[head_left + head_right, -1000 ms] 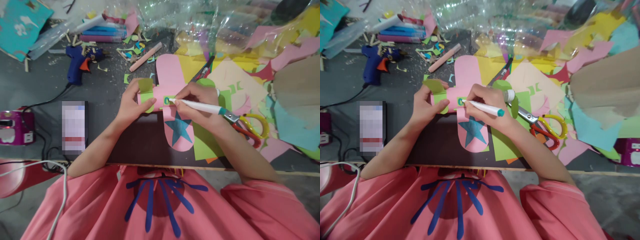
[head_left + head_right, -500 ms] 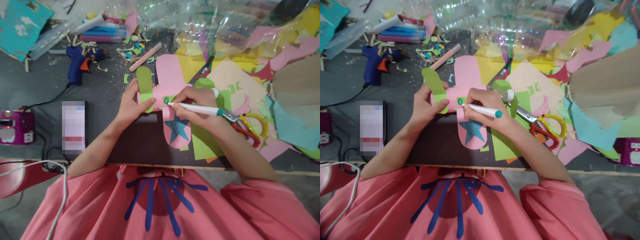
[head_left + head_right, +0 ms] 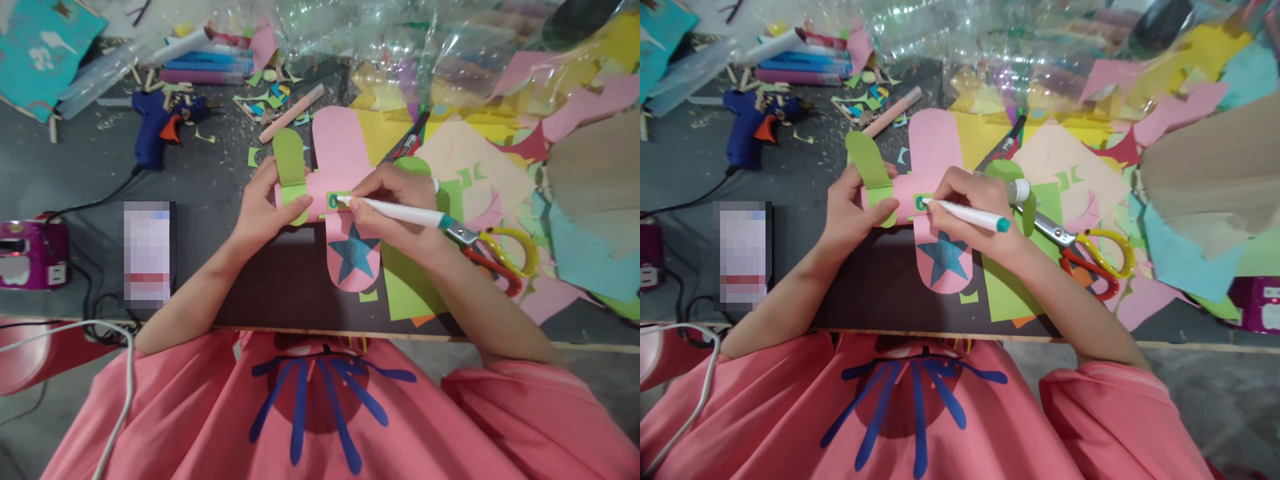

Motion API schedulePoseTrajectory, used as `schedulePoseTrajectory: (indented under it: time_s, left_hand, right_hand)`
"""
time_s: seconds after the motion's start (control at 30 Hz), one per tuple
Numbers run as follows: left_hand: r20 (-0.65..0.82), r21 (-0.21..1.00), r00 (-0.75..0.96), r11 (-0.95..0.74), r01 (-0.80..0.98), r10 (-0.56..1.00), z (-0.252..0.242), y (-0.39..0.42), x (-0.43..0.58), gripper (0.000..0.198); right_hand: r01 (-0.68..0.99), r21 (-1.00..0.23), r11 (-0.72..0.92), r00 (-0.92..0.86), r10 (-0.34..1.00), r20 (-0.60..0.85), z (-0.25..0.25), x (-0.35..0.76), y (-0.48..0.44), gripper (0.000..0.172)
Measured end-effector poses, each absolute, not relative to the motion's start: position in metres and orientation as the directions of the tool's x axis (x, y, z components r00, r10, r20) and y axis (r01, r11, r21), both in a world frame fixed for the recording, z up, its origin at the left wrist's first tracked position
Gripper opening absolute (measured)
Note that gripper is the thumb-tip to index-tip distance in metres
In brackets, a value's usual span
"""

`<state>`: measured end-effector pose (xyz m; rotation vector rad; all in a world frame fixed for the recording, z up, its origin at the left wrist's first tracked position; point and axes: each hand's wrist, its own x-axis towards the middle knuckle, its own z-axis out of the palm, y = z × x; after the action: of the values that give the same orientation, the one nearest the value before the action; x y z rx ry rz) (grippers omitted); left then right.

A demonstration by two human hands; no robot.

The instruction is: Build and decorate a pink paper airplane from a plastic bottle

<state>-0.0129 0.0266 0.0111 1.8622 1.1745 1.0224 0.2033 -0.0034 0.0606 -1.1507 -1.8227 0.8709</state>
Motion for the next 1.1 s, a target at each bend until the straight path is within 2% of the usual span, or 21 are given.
schedulePoseTrajectory:
  time_s: [0.27,0.57,0.87,1.0,1.1]
  left_hand:
    - [0.245,0.861,0.276,-0.339,0.379,0.930,0.0121,0.0252,-0.0128,0.050]
    - [0.244,0.871,0.271,-0.333,0.361,0.931,0.0104,0.0261,-0.0128,0.053]
    - [0.251,0.868,0.273,-0.341,0.361,0.929,0.0108,0.0257,-0.0130,0.045]
    - [0.243,0.866,0.269,-0.334,0.373,0.932,0.0103,0.0258,-0.0133,0.047]
    - [0.242,0.869,0.267,-0.331,0.369,0.933,0.0101,0.0258,-0.0132,0.049]
  right_hand:
    - [0.411,-0.853,0.320,-0.308,0.930,0.201,0.0590,0.2044,-0.0052,0.017]
    - [0.342,-0.843,0.416,-0.381,0.881,0.280,0.0606,0.2058,-0.0033,0.018]
    - [0.353,-0.871,0.341,-0.268,0.929,0.254,0.0611,0.2045,-0.0034,0.018]
    - [0.344,-0.856,0.387,-0.297,0.909,0.292,0.0588,0.2048,-0.0022,0.020]
    - [0.344,-0.861,0.376,-0.329,0.907,0.265,0.0588,0.2055,-0.0024,0.019]
